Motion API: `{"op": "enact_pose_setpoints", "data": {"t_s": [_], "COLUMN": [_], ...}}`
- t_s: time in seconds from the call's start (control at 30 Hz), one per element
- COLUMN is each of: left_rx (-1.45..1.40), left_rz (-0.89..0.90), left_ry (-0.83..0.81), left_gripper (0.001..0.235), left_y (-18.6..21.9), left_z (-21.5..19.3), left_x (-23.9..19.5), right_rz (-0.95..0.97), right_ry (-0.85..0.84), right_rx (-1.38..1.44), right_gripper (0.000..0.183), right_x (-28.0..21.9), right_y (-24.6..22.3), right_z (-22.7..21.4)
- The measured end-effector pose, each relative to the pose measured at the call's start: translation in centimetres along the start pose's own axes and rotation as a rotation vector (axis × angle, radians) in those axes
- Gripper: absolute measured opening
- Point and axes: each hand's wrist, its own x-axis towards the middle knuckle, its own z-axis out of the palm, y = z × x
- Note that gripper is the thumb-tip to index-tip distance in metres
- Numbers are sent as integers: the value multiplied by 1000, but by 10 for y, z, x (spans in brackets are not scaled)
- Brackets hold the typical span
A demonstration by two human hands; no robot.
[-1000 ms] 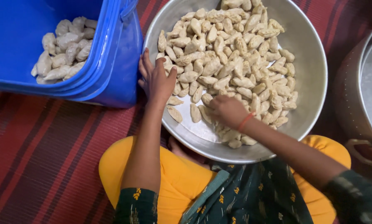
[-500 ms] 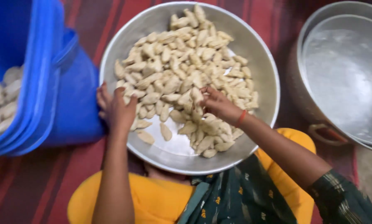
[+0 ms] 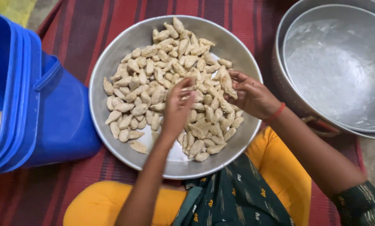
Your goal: The person sits on a mat and sorts small, crescent-shaped dough pieces from a large metal bowl into a blue plastic container. They pick up handfuls of dough, separate them, and transfer them into the container repeatedly.
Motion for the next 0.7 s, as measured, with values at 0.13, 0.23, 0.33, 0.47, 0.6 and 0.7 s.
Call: {"op": "enact_pose_setpoints", "data": {"t_s": [0.13,0.23,0.33,0.47,0.6,0.7], "left_rx": [-224,-362,-320,-518,-492,-449], "left_rz": [28,-39,-50,-207,-300,-318], "left_ry": [-116,-114,-121,-166,-196,-199], "left_gripper": [47,48,43,42,41,43], "left_y": [18,18,13,12,18,20], "left_z": [81,112,128,146,157,156], "left_x": [13,22,20,17,11,6], "right_rz": [-59,-92,-172,-242,-269,-283], "right_ry": [5,-19,-57,-10,53,57], "right_rx": [0,14,-99,-269,-310,-314], "right_gripper": [35,35,42,45,46,45], "right_x": [-16,-29,-42,-58,-67,-68], "right_y": [-7,-11,-11,-11,-11,-6], "right_z": [-19,-45,-65,-79,-89,-93]}}
